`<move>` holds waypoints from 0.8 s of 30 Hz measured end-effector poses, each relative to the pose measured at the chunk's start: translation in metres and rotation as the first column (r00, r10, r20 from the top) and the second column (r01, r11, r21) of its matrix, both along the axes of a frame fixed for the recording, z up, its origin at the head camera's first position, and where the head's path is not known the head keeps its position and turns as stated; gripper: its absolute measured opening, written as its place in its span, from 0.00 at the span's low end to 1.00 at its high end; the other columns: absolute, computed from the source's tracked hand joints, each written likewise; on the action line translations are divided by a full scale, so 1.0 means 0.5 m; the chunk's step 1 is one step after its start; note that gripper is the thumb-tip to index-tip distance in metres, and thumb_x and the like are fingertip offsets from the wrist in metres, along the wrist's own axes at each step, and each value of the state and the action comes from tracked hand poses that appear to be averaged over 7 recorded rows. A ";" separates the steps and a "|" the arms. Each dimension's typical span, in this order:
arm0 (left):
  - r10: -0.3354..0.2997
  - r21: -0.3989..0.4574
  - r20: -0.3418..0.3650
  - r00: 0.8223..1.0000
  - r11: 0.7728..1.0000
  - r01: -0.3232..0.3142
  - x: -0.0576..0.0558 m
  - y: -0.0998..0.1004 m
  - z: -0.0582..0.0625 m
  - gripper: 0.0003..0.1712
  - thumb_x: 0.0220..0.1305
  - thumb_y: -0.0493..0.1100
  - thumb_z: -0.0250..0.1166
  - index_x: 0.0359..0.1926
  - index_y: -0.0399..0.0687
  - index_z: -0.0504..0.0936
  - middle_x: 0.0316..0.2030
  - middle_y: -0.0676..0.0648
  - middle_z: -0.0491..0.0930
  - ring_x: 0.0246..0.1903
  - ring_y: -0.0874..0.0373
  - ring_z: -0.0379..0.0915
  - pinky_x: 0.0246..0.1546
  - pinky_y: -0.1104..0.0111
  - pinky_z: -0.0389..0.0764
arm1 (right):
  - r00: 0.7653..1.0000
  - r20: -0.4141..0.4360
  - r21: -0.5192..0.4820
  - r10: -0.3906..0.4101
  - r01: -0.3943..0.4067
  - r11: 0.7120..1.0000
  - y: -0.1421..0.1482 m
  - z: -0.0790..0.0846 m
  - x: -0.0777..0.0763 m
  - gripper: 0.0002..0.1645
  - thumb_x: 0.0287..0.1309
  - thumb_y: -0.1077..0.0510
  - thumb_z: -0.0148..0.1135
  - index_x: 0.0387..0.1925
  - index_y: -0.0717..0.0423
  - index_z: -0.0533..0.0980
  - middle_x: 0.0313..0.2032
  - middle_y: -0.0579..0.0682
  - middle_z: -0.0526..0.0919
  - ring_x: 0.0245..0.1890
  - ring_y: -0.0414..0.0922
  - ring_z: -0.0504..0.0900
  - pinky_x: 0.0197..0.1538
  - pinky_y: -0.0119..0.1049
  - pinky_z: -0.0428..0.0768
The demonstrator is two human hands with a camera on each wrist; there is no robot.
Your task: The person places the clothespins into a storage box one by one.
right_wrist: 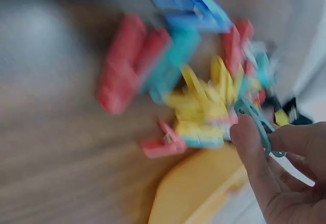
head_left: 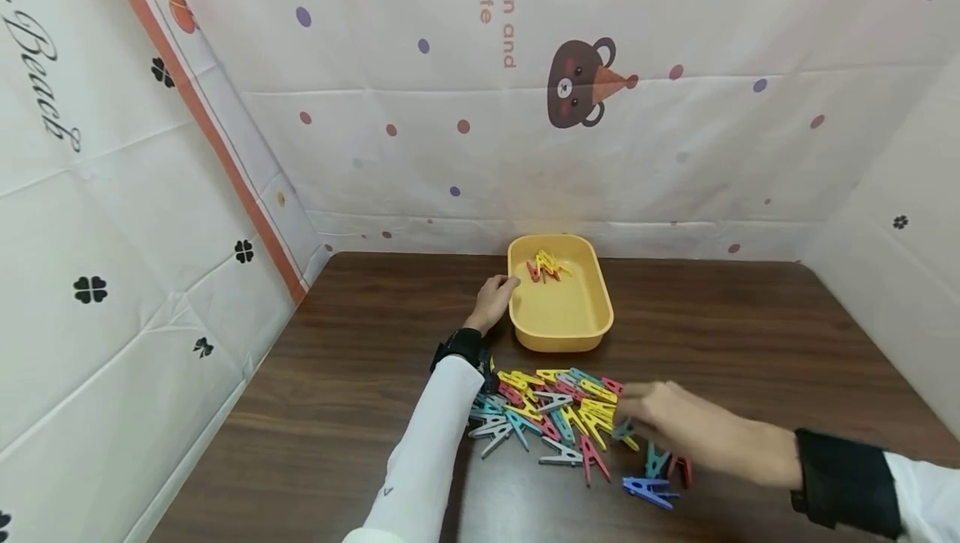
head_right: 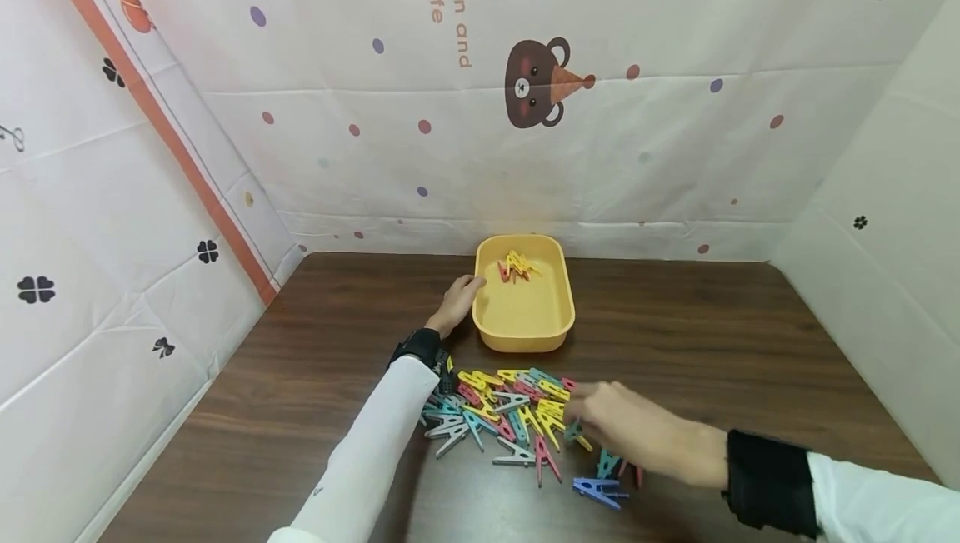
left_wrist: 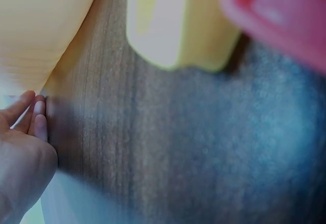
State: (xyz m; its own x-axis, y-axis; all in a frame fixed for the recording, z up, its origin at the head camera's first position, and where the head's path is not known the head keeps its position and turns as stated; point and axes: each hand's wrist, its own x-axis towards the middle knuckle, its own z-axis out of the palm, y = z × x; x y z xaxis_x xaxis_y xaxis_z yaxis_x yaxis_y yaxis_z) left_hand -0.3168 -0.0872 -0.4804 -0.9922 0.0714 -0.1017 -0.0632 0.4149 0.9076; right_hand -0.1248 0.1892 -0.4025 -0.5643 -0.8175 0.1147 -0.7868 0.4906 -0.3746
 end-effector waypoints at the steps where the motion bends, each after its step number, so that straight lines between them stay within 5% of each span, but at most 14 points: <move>1: -0.003 0.000 -0.001 1.000 1.000 0.003 -0.001 0.002 0.000 0.35 0.75 0.59 0.48 0.71 0.39 0.70 0.67 0.38 0.70 0.66 0.43 0.68 0.68 0.50 0.70 | 1.000 0.012 -0.040 -0.021 0.022 0.999 0.000 0.009 -0.012 0.16 0.55 0.75 0.66 0.39 0.54 0.85 0.37 0.46 0.86 0.29 0.29 0.81 0.29 0.19 0.78; 7: -0.029 -0.003 0.003 1.000 1.000 0.029 -0.002 0.012 -0.001 0.35 0.75 0.59 0.48 0.70 0.39 0.70 0.68 0.38 0.69 0.65 0.44 0.68 0.67 0.50 0.70 | 0.983 -0.081 -0.183 -0.163 0.146 0.972 -0.002 0.076 -0.128 0.15 0.50 0.77 0.69 0.35 0.58 0.86 0.34 0.49 0.88 0.32 0.39 0.86 0.34 0.28 0.84; 10: -0.030 0.005 -0.006 1.000 1.000 0.030 -0.002 0.014 0.001 0.35 0.75 0.59 0.48 0.70 0.39 0.71 0.67 0.37 0.69 0.65 0.43 0.68 0.68 0.50 0.70 | 0.953 -0.140 -0.212 -0.268 0.235 0.949 -0.020 0.115 -0.216 0.11 0.56 0.76 0.66 0.37 0.63 0.87 0.34 0.54 0.89 0.34 0.47 0.88 0.38 0.37 0.87; 16: -0.020 0.014 0.009 1.000 1.000 0.020 0.019 0.014 -0.014 0.34 0.76 0.58 0.48 0.70 0.39 0.71 0.69 0.36 0.68 0.67 0.42 0.67 0.68 0.49 0.69 | 0.879 -0.034 -0.083 -0.475 0.472 0.878 -0.088 0.139 -0.423 0.14 0.64 0.68 0.56 0.43 0.74 0.84 0.41 0.69 0.88 0.37 0.58 0.86 0.42 0.49 0.83; 19: -0.017 0.023 0.012 1.000 1.000 0.017 0.033 0.016 -0.024 0.33 0.76 0.57 0.49 0.70 0.39 0.71 0.68 0.36 0.68 0.66 0.41 0.67 0.68 0.49 0.69 | 0.815 0.037 0.002 -0.578 0.578 0.816 -0.105 0.102 -0.494 0.11 0.60 0.68 0.57 0.28 0.70 0.84 0.26 0.61 0.85 0.26 0.52 0.79 0.33 0.41 0.78; 21: -0.015 0.020 0.009 1.000 1.000 0.014 0.037 0.021 -0.030 0.33 0.76 0.57 0.49 0.69 0.39 0.72 0.68 0.36 0.69 0.66 0.42 0.68 0.68 0.49 0.69 | 0.770 -0.021 -0.004 -0.638 0.638 0.770 -0.083 -0.016 -0.607 0.12 0.56 0.68 0.60 0.18 0.63 0.80 0.22 0.57 0.80 0.24 0.51 0.74 0.31 0.40 0.74; 24: -0.018 0.020 0.007 1.000 1.000 0.018 0.037 0.030 -0.030 0.33 0.76 0.57 0.49 0.69 0.39 0.72 0.68 0.37 0.70 0.66 0.42 0.68 0.68 0.49 0.70 | 0.694 -0.131 -0.006 -0.708 0.713 0.701 -0.075 -0.138 -0.695 0.11 0.53 0.69 0.63 0.17 0.61 0.79 0.25 0.59 0.82 0.27 0.54 0.77 0.32 0.43 0.77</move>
State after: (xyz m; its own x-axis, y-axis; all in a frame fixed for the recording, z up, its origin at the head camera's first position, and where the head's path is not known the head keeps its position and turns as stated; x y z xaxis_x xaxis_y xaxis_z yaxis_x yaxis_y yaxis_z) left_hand -0.2982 -0.0723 -0.4954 -0.9901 0.0909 -0.1071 -0.0624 0.3980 0.9153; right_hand -0.4724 0.1516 -0.4713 -0.9641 -0.1837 0.1920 -0.2320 0.9341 -0.2712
